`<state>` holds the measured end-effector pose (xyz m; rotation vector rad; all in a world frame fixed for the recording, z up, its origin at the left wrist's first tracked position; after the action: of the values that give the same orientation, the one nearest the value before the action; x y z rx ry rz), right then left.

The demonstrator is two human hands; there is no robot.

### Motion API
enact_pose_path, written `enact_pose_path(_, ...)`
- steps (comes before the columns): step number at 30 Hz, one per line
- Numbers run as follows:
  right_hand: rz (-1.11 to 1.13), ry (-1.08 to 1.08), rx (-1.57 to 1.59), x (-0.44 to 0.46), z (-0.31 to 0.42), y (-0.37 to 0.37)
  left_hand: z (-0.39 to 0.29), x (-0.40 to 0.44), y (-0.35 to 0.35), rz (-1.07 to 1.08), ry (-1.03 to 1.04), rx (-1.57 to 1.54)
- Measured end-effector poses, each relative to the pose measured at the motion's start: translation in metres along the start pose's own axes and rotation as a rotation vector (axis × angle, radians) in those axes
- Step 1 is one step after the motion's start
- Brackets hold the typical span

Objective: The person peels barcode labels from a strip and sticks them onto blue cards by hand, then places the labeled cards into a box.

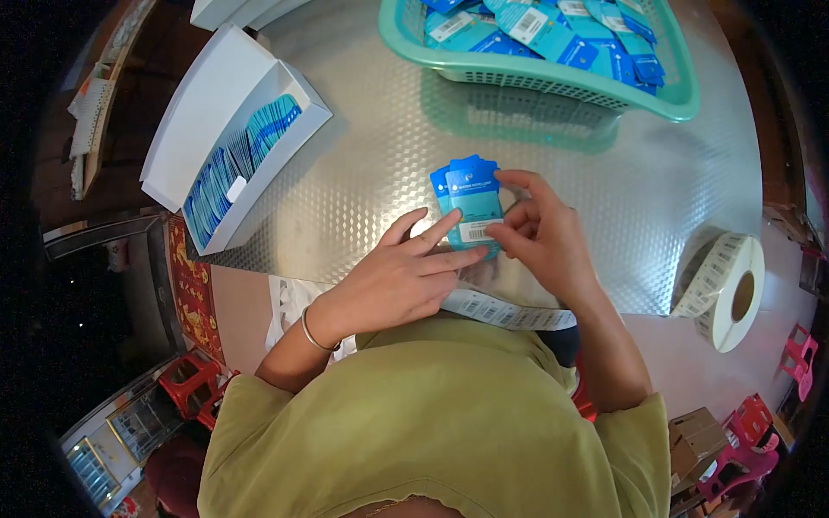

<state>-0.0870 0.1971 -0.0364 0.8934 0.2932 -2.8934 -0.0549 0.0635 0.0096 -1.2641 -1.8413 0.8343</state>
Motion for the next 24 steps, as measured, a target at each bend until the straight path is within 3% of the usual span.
enact_pose_path(24, -0.070, 0.000, -0.082, 0.0012, -0.0001, 0.0011, 0.0011, 0.0011, -0.0015, -0.011, -0.023, 0.018)
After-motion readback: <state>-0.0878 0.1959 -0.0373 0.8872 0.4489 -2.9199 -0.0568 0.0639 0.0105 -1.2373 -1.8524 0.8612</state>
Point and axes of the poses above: each hand's wrist, its own x-axis towards the middle knuckle, its own y-axis out of the palm, z = x × y, the point moved 10 cm from there along x, towards the middle knuckle, and after that the axes turned 15 degrees about y, right-handed, at the moved point
